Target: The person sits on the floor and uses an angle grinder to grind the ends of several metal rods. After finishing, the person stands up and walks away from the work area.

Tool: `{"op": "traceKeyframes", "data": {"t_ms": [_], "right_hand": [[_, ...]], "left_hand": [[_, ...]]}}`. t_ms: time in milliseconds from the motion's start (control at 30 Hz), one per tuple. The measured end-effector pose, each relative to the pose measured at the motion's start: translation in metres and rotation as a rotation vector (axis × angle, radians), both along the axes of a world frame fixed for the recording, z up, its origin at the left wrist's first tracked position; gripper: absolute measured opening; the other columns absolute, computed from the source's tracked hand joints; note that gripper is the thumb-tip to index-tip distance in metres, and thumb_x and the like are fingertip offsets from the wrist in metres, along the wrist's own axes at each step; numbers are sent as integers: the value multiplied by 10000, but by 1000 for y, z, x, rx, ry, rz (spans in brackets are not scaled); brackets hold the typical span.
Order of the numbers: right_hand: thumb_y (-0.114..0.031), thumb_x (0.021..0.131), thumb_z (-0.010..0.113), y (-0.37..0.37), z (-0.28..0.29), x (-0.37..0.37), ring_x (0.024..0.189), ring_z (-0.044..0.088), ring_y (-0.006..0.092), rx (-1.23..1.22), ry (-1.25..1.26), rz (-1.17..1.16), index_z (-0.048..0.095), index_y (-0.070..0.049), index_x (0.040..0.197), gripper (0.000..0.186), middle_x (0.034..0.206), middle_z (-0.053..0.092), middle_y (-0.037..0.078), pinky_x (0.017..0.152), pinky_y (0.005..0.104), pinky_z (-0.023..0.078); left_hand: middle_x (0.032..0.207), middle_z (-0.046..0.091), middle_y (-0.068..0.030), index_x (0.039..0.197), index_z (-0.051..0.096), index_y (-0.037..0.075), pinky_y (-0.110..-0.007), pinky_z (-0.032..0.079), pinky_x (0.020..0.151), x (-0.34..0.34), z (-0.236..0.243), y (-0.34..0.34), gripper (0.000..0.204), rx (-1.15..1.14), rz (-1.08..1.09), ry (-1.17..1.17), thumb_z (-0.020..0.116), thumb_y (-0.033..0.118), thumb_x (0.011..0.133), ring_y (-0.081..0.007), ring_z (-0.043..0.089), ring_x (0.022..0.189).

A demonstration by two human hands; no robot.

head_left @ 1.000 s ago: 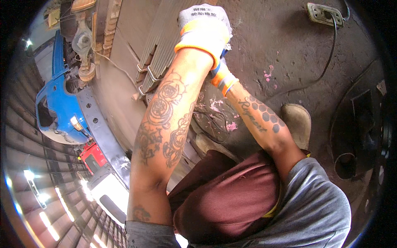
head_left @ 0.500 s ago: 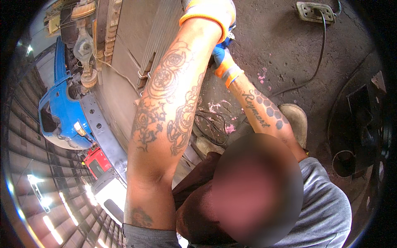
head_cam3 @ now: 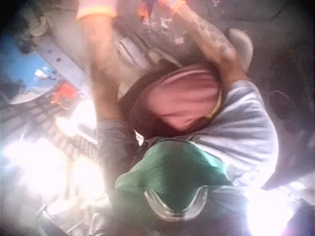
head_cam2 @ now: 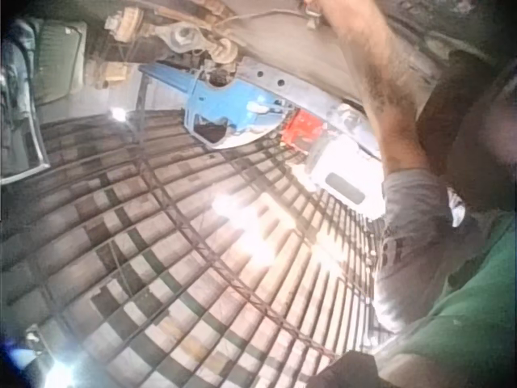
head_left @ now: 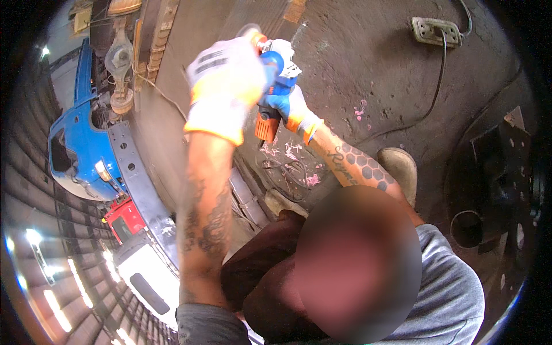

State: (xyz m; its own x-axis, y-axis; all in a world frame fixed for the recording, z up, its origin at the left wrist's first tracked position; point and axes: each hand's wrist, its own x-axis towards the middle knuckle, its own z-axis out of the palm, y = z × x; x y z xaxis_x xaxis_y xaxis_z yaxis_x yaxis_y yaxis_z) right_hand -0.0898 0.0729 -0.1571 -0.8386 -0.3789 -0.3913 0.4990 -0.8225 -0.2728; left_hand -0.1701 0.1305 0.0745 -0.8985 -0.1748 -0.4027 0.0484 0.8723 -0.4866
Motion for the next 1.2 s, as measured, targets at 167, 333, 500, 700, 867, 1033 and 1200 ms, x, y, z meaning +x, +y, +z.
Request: {"op": "traceKeyframes", "data": {"t_ms": [167, 333, 500, 700, 867, 1033, 1200], "right_hand": [[-16, 727, 806, 9, 66, -5, 614, 642, 149, 212, 141, 64, 623, -45, 875, 237, 759, 645, 29, 552, 330, 561], [20, 728, 728, 23, 118, -51, 589, 616, 176, 393, 214, 65, 625, -42, 847, 170, 740, 639, 56, 530, 334, 519], [-71, 790, 775, 32, 167, -109, 662, 637, 246, 268, 151, 31, 626, -50, 908, 192, 768, 643, 77, 640, 397, 553], [-44, 783, 779, 39, 210, -120, 641, 635, 247, 363, 190, 31, 604, -71, 857, 192, 750, 651, 78, 655, 401, 554], [20, 772, 765, 57, 210, -88, 599, 610, 239, 422, 148, 81, 612, -56, 840, 184, 734, 628, 79, 606, 386, 530], [-77, 821, 744, 94, 178, -74, 693, 649, 245, 496, 82, 30, 610, -76, 852, 138, 752, 646, 70, 694, 378, 542], [-99, 803, 765, 105, 156, -44, 758, 678, 267, 452, 20, 31, 622, -56, 907, 182, 810, 677, 89, 762, 393, 567]], "left_hand": [[1036, 750, -212, 1175, 748, 86, -430, 554, 901, 33, 75, -29, 570, 319, -56, 254, 788, 508, 795, -354, 726, 986], [1062, 710, -131, 1181, 729, 109, -452, 534, 850, 51, 129, -106, 473, 457, -971, 935, 839, 361, 795, -339, 684, 967], [1157, 686, -163, 1415, 551, 66, -466, 511, 923, 118, 81, -150, 741, 644, -548, 689, 795, 471, 844, -377, 646, 1069], [1379, 604, -269, 1555, 360, 65, -516, 478, 1039, 134, -1, -165, 922, 1050, -56, 477, 691, 620, 897, -467, 558, 1298], [1277, 658, -274, 1418, 542, 44, -506, 531, 955, 120, -17, -176, 731, 856, -140, 277, 695, 553, 915, -457, 654, 1139], [1240, 691, -224, 1360, 583, 19, -418, 542, 954, 129, -33, -147, 531, 1377, -228, 295, 690, 323, 937, -358, 689, 1124], [1302, 675, -177, 1440, 500, -5, -388, 529, 1005, 141, -60, -145, 620, 1636, -125, 164, 727, 210, 905, -307, 682, 1166]]}}
